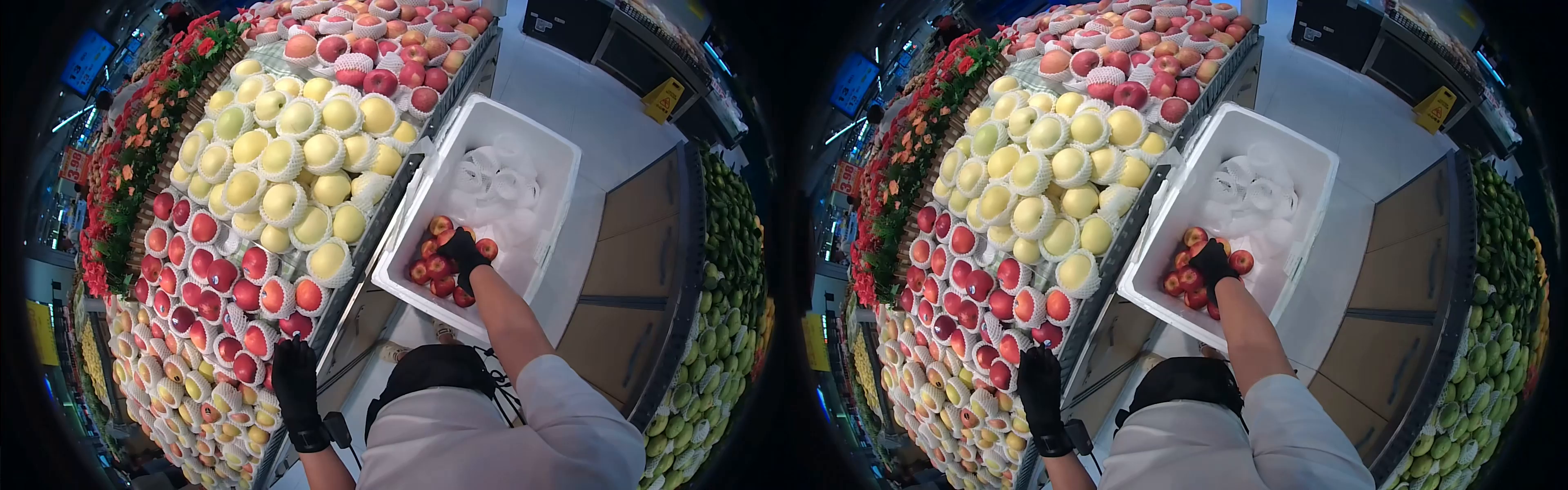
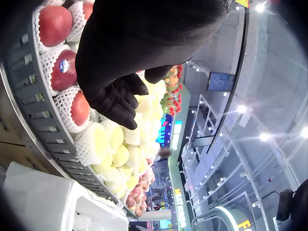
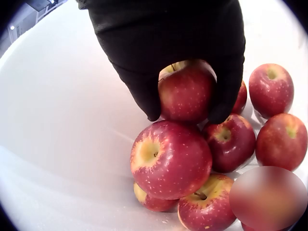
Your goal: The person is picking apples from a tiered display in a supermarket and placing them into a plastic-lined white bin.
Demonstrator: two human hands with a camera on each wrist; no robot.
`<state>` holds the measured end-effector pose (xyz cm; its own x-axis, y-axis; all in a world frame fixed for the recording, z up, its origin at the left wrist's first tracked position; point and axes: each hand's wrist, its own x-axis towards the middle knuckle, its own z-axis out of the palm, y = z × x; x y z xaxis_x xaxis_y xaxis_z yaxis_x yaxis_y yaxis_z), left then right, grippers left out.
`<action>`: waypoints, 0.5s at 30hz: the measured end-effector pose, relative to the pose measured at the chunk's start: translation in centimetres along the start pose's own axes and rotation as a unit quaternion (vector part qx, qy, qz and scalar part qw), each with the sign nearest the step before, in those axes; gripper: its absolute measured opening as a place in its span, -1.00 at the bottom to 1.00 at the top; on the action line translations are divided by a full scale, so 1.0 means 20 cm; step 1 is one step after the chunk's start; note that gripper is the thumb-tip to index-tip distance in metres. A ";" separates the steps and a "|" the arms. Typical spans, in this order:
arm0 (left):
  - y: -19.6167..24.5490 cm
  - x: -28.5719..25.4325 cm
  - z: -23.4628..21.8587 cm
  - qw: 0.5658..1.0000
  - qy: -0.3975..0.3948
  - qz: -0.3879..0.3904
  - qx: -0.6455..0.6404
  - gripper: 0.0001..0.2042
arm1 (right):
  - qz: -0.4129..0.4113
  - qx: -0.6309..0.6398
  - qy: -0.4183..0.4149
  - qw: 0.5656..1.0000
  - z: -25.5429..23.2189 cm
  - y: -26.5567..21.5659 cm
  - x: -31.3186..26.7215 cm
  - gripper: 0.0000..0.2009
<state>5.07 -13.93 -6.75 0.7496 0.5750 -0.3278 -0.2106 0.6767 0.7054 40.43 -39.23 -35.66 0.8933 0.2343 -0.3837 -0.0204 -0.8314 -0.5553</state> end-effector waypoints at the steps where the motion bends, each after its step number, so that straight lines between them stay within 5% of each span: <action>1: 0.00 0.01 -0.02 1.000 -0.005 0.000 0.008 -0.77 | -0.026 -0.040 -0.039 0.998 0.00 0.00 0.02 -0.35; 3: -0.01 0.01 -0.05 0.999 -0.010 0.012 0.028 -0.77 | -0.077 -0.120 -0.113 0.983 -0.02 0.00 0.06 -0.25; 6: 0.00 0.01 -0.08 1.000 -0.021 -0.001 0.005 -0.76 | -0.020 0.057 -0.011 0.998 -0.02 0.04 -0.04 -0.14; 12: 0.01 0.01 0.00 1.000 0.011 -0.012 -0.011 -0.76 | -0.079 0.166 0.005 0.983 0.13 0.21 0.07 -0.18; 15: 0.01 0.02 0.01 1.000 0.027 -0.003 -0.013 -0.75 | 0.100 0.420 -0.134 0.892 -0.39 -0.20 -0.31 -0.31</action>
<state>5.52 -13.77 -6.61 0.7161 0.5949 -0.3652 -0.2237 0.6912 0.6872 38.43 -41.38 -25.31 0.6974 0.3290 -0.6367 -0.5971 -0.2247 -0.7701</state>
